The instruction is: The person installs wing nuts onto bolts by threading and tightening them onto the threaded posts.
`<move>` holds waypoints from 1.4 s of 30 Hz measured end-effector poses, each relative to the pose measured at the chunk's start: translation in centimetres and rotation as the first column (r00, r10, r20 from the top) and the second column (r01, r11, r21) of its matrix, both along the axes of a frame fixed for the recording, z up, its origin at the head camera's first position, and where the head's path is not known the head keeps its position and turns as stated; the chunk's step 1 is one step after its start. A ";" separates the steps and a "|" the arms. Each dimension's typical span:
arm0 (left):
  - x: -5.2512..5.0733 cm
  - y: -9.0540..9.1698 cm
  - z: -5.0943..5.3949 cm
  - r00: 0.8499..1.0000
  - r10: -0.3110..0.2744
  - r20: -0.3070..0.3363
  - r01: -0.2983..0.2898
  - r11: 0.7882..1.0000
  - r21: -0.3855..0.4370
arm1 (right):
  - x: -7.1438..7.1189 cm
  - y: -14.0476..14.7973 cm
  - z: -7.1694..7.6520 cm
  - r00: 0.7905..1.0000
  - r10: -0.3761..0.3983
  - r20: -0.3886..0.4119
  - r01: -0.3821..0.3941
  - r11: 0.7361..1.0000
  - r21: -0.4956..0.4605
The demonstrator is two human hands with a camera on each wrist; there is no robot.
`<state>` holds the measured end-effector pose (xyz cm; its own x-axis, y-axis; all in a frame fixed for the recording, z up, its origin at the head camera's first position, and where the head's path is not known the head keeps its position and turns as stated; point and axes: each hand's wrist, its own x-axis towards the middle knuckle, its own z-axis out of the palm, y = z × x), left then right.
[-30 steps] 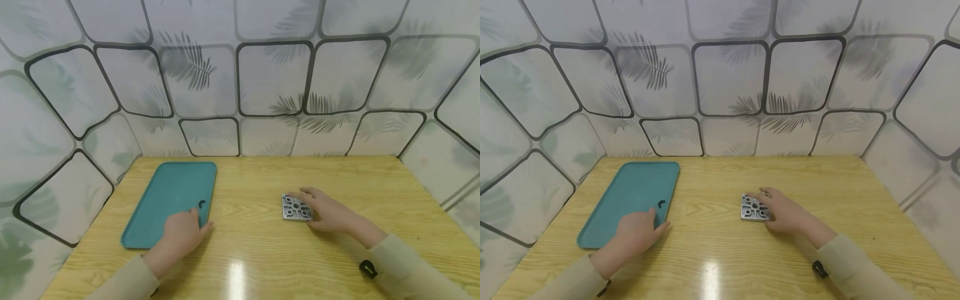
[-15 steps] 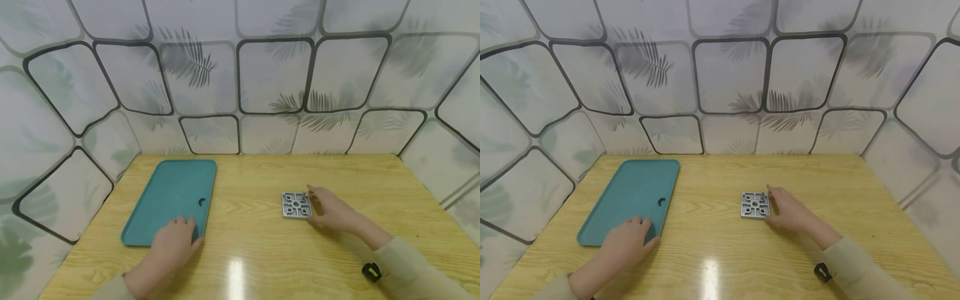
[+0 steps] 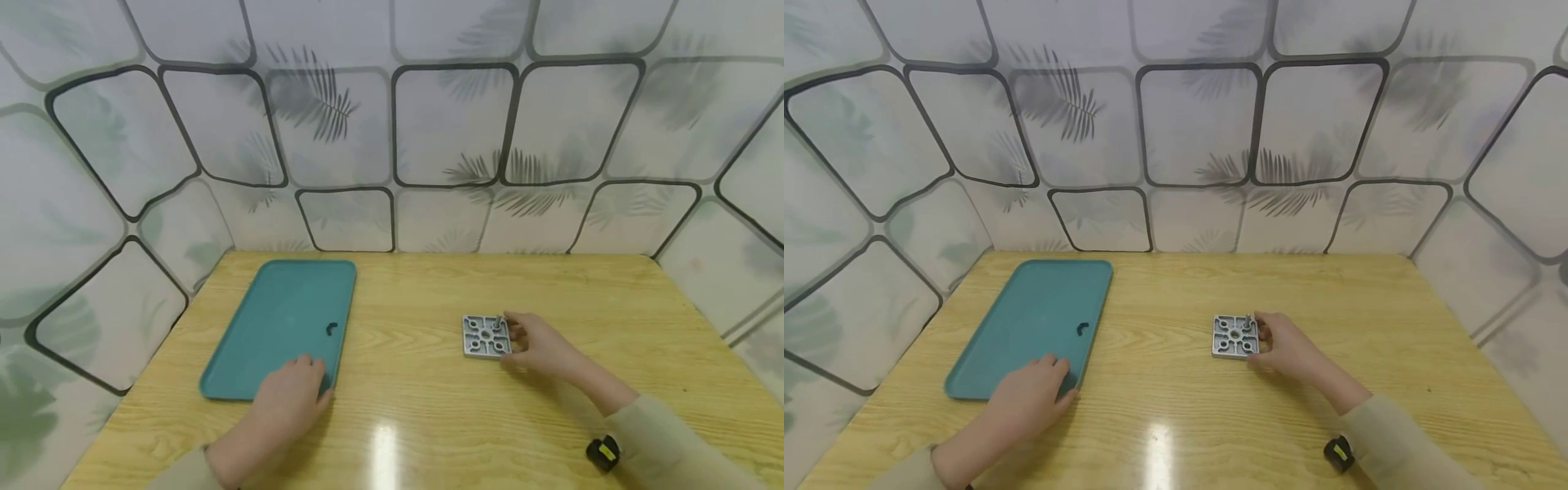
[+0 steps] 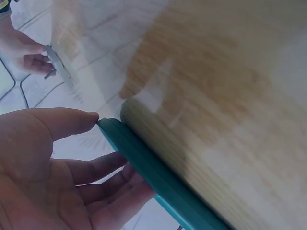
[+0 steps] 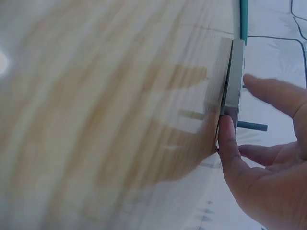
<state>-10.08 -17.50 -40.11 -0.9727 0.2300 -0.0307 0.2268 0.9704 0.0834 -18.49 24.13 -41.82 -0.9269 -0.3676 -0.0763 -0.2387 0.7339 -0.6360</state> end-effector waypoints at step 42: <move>0.8 0.0 -0.4 0.993 -0.112 -0.031 0.112 0.994 -0.001 | -1.8 -4.4 -0.2 1.000 0.001 -0.008 -0.001 1.000 -0.004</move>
<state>-9.29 -17.54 -40.55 -0.9412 0.3379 -0.0003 0.3369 0.9386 0.0750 -20.30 19.76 -42.04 -0.9269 -0.3692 -0.0676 -0.2446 0.7307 -0.6374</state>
